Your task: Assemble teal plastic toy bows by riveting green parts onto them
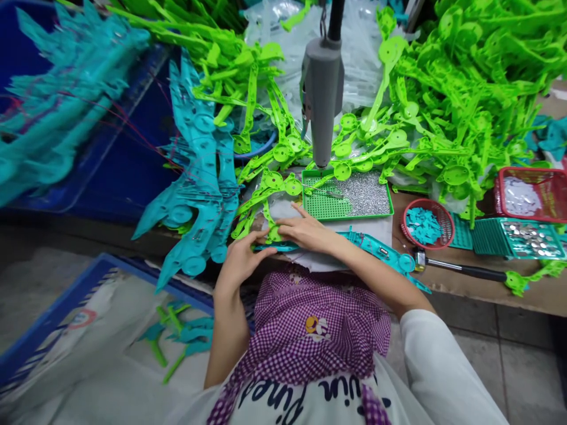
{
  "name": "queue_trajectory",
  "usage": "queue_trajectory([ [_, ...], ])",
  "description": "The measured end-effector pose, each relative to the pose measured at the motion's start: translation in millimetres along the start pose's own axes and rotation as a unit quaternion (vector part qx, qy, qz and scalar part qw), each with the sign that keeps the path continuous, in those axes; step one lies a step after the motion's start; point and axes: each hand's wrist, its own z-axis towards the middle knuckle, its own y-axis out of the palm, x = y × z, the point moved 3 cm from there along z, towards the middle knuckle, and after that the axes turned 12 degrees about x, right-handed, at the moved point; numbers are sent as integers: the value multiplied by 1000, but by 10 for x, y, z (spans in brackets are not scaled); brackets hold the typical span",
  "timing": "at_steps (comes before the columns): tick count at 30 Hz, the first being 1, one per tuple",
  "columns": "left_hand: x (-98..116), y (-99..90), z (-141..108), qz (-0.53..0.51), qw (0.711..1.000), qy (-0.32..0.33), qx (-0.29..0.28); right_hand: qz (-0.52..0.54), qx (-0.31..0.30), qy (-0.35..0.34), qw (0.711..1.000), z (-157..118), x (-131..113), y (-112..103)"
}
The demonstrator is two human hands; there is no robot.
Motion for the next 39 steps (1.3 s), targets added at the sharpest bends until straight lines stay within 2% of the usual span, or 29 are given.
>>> queue_trajectory([
  [4, 15, 47, -19, -21, 999, 26, 14, 4, 51, 67, 996, -52, 39, -20],
  [9, 75, 45, -8, -24, 998, 51, -24, -1, 55, 78, 995, -106, 131, -78],
  [16, 42, 69, -96, -31, 997, 69, -16, -32, 16, 70, 997, -110, 117, -40],
  [19, 44, 98, -131, -1, 994, 103, -29, -41, 11, 87, 995, -99, 86, 19],
  [22, 61, 97, -129, 49, 989, 135, -40, -42, 40, 89, 994, -159, 10, 11],
  [25, 63, 85, -112, 82, 984, 152, -39, -48, 134, 109, 984, -332, -29, -153],
  [27, 41, 90, -110, 90, 983, 155, -37, -63, 205, 147, 966, -490, 54, -351],
  [29, 6, 104, -114, 90, 984, 154, -28, -92, 255, 195, 943, -635, 241, -602],
  [32, -26, 134, -118, 93, 983, 157, -14, -151, 297, 266, 904, -737, 603, -1011],
  [35, 25, 147, -132, 94, 981, 167, 19, -173, 298, 299, 890, -620, 857, -1274],
  [37, 105, 122, -184, 88, 978, 171, 74, -190, 264, 292, 899, -460, 939, -1299],
  [39, 190, 72, -304, 82, 971, 181, 133, -224, 212, 264, 914, -317, 988, -1226],
])
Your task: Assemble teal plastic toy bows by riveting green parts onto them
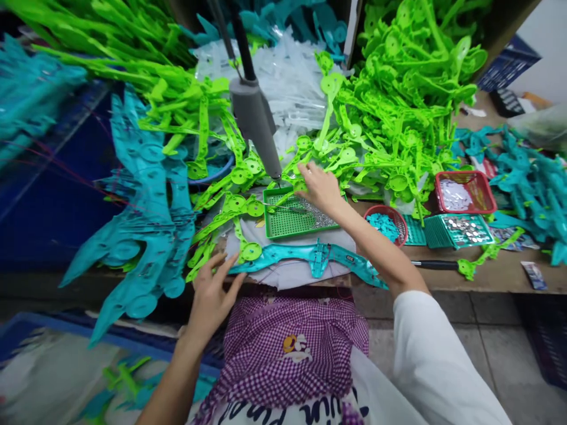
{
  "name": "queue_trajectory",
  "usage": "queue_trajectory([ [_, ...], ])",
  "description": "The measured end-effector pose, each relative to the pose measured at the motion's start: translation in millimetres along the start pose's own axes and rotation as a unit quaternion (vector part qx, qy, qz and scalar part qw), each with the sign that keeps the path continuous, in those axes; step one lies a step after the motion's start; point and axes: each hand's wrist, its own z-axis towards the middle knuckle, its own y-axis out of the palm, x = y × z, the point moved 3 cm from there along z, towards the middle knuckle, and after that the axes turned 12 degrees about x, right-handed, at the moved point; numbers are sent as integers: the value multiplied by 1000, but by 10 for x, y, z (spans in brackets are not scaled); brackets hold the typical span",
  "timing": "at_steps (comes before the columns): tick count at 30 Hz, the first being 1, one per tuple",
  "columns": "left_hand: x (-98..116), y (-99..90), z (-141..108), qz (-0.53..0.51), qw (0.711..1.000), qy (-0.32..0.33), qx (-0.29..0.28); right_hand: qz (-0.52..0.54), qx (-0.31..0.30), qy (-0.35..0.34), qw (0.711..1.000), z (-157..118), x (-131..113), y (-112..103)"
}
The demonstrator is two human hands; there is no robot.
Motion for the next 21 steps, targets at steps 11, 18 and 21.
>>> queue_trajectory([
  [11, 376, -224, -368, -174, 983, -51, -14, 10, 7, -45, 999, -112, 16, -10],
  [18, 992, 290, 717, -374, 914, -139, -72, 92, 91, 32, 991, -433, 147, -552],
  [21, 1353, 538, 1126, -396, 900, -103, -150, 102, 180, 68, 976, -863, 223, -500],
])
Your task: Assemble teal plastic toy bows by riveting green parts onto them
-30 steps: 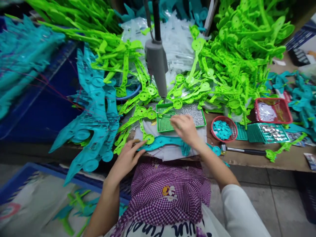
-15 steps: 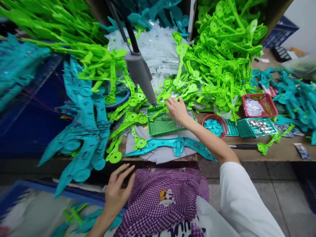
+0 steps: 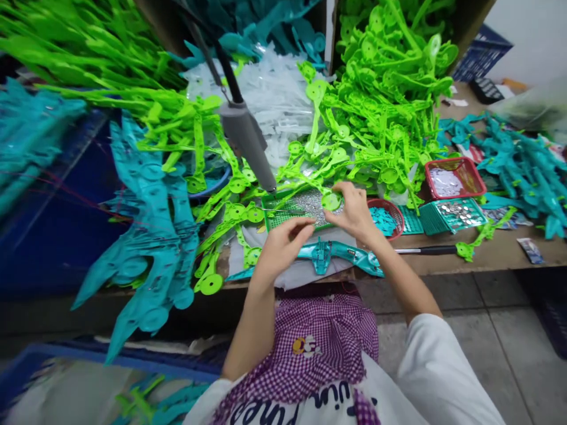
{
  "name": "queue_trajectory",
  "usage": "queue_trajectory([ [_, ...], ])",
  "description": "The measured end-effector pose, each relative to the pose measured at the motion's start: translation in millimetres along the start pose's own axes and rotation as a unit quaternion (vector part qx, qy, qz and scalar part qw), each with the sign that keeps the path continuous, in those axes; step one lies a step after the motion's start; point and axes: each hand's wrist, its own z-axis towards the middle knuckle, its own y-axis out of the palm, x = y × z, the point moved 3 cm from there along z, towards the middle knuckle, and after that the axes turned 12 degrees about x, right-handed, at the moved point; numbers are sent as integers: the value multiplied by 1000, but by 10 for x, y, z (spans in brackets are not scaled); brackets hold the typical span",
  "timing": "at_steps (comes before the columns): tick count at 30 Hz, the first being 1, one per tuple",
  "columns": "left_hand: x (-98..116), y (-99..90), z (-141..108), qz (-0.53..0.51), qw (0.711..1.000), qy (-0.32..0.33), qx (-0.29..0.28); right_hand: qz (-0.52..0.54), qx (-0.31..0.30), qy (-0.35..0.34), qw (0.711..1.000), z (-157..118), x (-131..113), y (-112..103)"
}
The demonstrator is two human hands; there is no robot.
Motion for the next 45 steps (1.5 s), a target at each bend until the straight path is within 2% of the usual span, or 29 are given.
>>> queue_trajectory([
  [3, -18, 383, 165, -21, 999, -36, -35, -25, 117, 22, 993, -553, 51, -50],
  [5, -114, 617, 86, -61, 995, -59, -49, -46, 174, 20, 983, -918, 7, -142],
  [6, -168, 711, 6, -78, 993, -67, -57, -45, 178, 18, 983, -1077, -26, -215],
  [8, -256, 840, -179, -93, 989, -76, -82, -9, 116, 36, 993, -1332, -57, -399],
  [10, -295, 919, -338, -97, 982, -82, -142, 57, 34, 117, 991, -1515, 32, -634],
  [11, -292, 953, -394, -96, 975, -78, -185, 75, 25, 174, 982, -1584, 137, -766],
  [13, -263, 1010, -445, -78, 963, -46, -255, 38, 76, 271, 959, -1687, 445, -1026],
  [14, -251, 1032, -439, -61, 961, -21, -269, -11, 110, 293, 950, -1723, 619, -1127],
  [15, -247, 1047, -416, -40, 963, 4, -267, -62, 121, 295, 946, -1749, 787, -1188],
  [17, -271, 1058, -346, -8, 970, 34, -241, -117, 73, 273, 952, -1784, 1084, -1195],
  [20, -353, 1026, -267, 12, 975, 32, -220, -107, -35, 233, 966, -1846, 1376, -1113],
  [22, -387, 989, -258, 20, 974, 32, -222, -95, -68, 215, 970, -1889, 1500, -1123],
  [25, -376, 988, -294, 32, 971, 40, -232, -91, -80, 207, 971, -1921, 1685, -1251],
  [28, -306, 1087, -329, 33, 968, 60, -241, -105, -64, 210, 970, -1880, 1805, -1420],
  [31, -228, 1216, -348, 26, 966, 96, -240, -150, 33, 215, 964, -1766, 1640, -1556],
  [33, -192, 1277, -383, 25, 965, 126, -230, -146, 119, 225, 956, -1695, 1339, -1566],
  [34, -177, 1297, -415, 25, 964, 145, -222, -114, 143, 236, 954, -1672, 1159, -1528],
  [36, -148, 1323, -508, 26, 960, 181, -212, 8, 136, 283, 949, -1658, 811, -1379],
  [37, -131, 1330, -560, 24, 956, 200, -215, 82, 102, 322, 938, -1669, 666, -1281],
  [39, -94, 1341, -635, 16, 941, 233, -243, 188, 44, 402, 895, -1722, 468, -1132],
  [40, -77, 1344, -635, 13, 934, 246, -258, 215, 41, 438, 872, -1757, 428, -1103],
  [42, -58, 1357, -526, 21, 925, 267, -268, 235, 94, 505, 826, -1831, 453, -1142],
  [44, -73, 1411, -287, 69, 921, 287, -252, 249, 149, 563, 774, -1898, 539, -1234],
  [45, -95, 1461, -145, 105, 916, 299, -246, 260, 152, 586, 752, -1920, 576, -1270],
])
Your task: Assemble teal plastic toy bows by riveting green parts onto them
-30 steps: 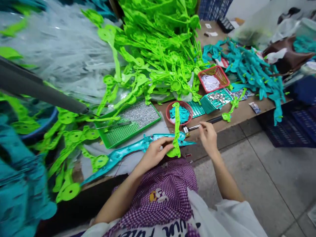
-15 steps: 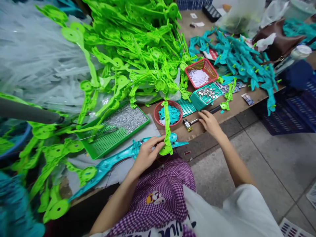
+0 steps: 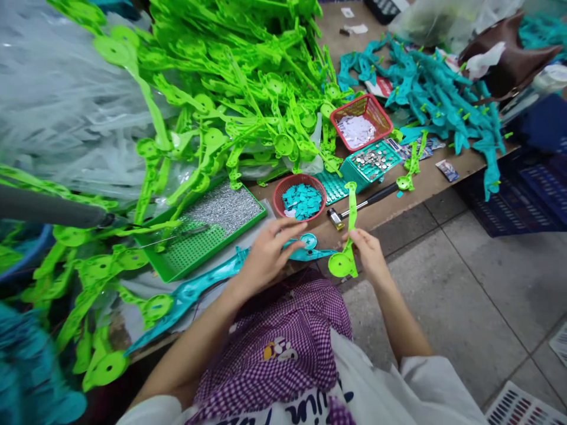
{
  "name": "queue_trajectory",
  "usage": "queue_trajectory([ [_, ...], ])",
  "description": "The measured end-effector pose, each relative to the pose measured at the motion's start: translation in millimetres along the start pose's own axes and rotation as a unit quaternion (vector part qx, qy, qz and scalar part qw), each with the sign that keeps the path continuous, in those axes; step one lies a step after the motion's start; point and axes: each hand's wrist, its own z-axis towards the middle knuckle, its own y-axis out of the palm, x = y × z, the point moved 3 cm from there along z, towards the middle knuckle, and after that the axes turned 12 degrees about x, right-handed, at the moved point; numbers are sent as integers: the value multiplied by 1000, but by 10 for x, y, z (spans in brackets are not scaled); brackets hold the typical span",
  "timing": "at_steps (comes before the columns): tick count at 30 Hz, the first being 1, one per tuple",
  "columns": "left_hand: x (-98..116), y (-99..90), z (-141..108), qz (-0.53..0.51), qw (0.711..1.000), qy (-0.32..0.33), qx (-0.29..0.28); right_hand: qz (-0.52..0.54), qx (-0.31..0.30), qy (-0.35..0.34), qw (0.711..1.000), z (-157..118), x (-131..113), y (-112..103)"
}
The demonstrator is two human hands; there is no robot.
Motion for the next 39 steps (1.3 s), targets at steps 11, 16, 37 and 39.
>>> queue_trajectory([
  [11, -702, -95, 369, 120, 990, 8, -70, 2, -32, -5, 999, 174, -23, 6],
  [16, -818, -215, 385, 128, 991, -13, -22, -9, -47, -48, 998, 375, -45, 247],
  [37, 402, -239, -717, 75, 987, 110, -94, -190, -55, -152, 968, 679, 48, 571],
  [39, 403, -146, -830, 79, 989, 106, -65, -299, -24, -209, 931, 673, 51, 657],
])
